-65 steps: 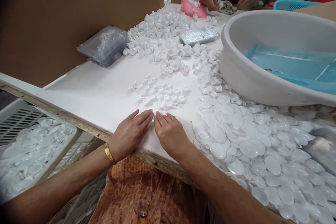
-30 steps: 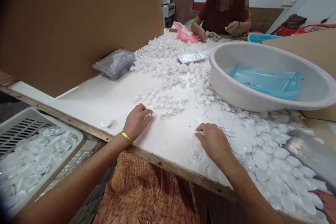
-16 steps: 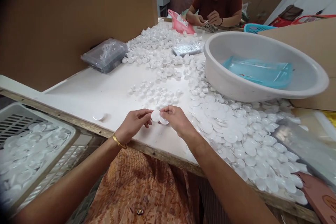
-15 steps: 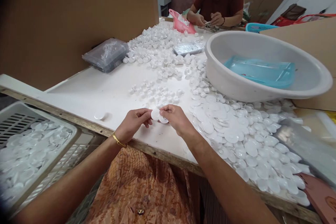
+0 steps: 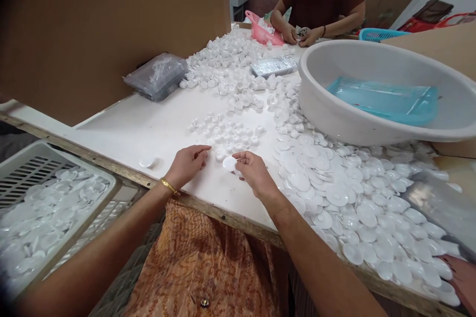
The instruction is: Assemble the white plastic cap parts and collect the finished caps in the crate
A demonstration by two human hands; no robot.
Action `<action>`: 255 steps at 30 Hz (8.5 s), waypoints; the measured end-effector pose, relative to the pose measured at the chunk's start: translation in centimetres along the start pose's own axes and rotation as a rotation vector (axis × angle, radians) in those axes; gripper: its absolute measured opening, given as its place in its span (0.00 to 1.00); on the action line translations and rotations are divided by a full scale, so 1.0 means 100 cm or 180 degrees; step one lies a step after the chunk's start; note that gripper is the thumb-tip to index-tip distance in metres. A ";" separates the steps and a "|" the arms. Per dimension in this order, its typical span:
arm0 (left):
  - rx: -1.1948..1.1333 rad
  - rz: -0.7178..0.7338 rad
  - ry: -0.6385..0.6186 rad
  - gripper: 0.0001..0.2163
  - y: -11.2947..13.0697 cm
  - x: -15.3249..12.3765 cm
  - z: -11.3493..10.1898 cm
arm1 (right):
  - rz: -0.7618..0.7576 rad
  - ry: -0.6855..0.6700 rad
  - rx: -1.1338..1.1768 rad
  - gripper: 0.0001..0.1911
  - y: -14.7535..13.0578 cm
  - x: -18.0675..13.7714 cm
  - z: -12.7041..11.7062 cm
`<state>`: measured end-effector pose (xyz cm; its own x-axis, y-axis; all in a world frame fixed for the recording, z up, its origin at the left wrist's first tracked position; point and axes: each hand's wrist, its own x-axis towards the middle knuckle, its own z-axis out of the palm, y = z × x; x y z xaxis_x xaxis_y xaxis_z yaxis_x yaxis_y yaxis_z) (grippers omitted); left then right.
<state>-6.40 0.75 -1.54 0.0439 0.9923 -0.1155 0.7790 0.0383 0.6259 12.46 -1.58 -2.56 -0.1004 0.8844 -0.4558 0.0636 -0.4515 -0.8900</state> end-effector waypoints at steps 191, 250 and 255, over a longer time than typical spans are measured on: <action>0.1729 0.0260 0.0966 0.22 0.001 0.016 0.004 | -0.2826 -0.0054 -0.3102 0.21 0.017 -0.021 0.048; 0.0326 0.0646 -0.0005 0.23 0.021 0.003 0.029 | -0.1340 0.0701 -0.4383 0.14 0.011 -0.072 -0.097; 0.0085 0.0551 0.0041 0.20 0.018 -0.001 0.030 | -0.1259 0.0631 -0.4013 0.06 0.007 -0.070 -0.105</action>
<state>-3.09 0.39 -2.70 0.1709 0.9853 0.0024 0.7769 -0.1363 0.6147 23.67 -6.87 0.14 -0.1866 0.9802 -0.0664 0.9425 0.1596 -0.2938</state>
